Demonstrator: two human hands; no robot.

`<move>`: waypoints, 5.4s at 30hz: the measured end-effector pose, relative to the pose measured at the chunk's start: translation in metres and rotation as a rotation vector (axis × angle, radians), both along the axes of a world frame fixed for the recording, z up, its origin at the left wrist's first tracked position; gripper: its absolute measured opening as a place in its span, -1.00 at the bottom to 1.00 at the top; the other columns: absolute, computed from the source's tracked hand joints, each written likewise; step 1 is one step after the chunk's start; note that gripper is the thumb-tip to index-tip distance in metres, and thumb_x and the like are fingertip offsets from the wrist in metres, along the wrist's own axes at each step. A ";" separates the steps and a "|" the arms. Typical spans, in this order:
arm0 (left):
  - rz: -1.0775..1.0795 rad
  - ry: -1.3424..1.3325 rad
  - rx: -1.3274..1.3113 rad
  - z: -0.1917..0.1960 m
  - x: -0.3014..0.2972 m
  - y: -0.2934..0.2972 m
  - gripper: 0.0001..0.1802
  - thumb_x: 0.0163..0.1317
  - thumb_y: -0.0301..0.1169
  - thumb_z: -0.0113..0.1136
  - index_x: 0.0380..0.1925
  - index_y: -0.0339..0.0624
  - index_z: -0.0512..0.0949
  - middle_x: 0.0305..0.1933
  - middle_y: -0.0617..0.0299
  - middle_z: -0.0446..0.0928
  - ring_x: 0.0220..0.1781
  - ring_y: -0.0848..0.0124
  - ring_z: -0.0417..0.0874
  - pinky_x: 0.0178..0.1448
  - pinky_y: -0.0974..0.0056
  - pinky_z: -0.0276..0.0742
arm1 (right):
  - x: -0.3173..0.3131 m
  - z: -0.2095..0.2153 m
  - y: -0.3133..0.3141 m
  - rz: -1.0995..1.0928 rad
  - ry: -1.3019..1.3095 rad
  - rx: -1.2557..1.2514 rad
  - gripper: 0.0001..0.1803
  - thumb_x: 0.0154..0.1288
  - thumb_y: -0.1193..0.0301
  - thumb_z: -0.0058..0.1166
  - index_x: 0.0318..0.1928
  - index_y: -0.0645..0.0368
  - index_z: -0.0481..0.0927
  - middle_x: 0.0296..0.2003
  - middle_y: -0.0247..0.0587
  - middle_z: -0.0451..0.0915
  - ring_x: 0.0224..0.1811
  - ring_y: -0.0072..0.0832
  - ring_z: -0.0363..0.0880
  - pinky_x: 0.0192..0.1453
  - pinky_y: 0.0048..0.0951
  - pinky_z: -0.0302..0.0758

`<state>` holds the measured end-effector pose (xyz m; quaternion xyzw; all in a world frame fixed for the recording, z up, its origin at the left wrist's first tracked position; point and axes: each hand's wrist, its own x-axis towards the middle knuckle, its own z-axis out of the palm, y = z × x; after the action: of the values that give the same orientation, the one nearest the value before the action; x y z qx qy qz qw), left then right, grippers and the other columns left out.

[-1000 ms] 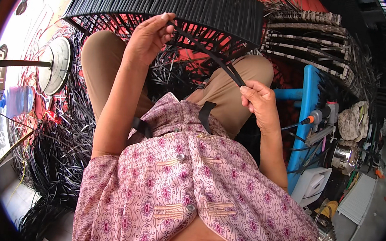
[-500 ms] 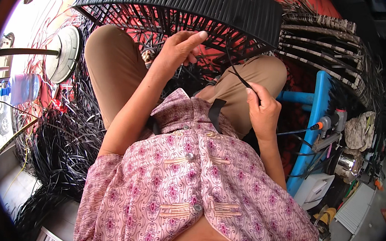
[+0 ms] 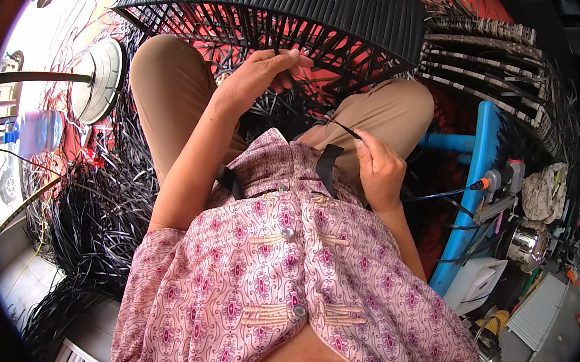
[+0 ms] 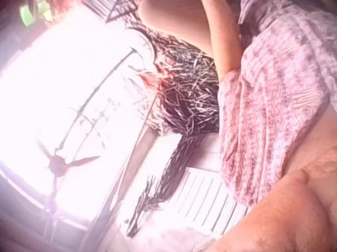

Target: The person sits on the floor and weaves black plastic strips through the frame of a chair. They repeatedly pull strips through the frame and adjust them by hand to form the seat.

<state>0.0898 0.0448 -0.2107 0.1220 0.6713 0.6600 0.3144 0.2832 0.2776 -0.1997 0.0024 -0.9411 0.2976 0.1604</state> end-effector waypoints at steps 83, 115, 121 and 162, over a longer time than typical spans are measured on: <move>0.888 0.240 -0.256 -0.098 -0.080 -0.027 -0.23 0.16 -0.35 0.43 0.31 -0.50 0.36 0.18 -0.20 0.41 0.23 -0.02 0.50 0.37 0.03 0.44 | -0.164 -0.063 0.178 -0.460 0.020 -1.076 -0.71 0.47 0.28 0.27 0.06 0.18 0.72 0.00 -0.33 0.75 0.05 -0.53 0.66 0.05 -0.46 0.52; 0.717 0.470 0.191 -0.084 0.000 -0.043 -0.76 0.43 -0.42 0.28 -0.03 -0.37 0.59 -0.13 0.15 0.67 -0.16 0.47 0.62 -0.05 0.34 0.58 | -0.125 -0.061 0.073 -0.287 0.009 -1.486 -0.76 0.40 0.43 0.31 -0.06 0.37 0.72 -0.04 -0.15 0.73 0.04 -0.44 0.65 0.23 -0.39 0.55; -0.092 0.451 -0.028 -0.068 0.057 0.026 -0.71 0.37 -0.47 0.28 0.05 -0.30 0.68 -0.09 0.05 0.73 -0.03 0.30 0.78 0.12 0.26 0.64 | -0.084 -0.025 0.055 -0.440 0.038 -1.301 -0.80 0.47 0.36 0.26 -0.05 0.23 0.70 -0.06 -0.24 0.73 -0.04 -0.48 0.68 -0.06 -0.33 0.67; 0.161 0.141 0.168 -0.102 0.067 0.126 -0.72 0.43 -0.43 0.28 0.03 -0.38 0.57 -0.32 0.22 0.65 -0.54 0.53 0.62 -0.43 0.42 0.55 | -0.037 -0.075 0.047 -0.287 -0.122 -0.375 -0.77 0.44 0.42 0.12 0.00 0.16 0.75 -0.46 -0.05 0.72 -0.40 -0.27 0.73 -0.22 -0.26 0.63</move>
<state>0.1573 0.1710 -0.3129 0.1395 0.6417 0.7268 0.2012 0.2459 0.3241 -0.2749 -0.1792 -0.8681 0.4407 0.1415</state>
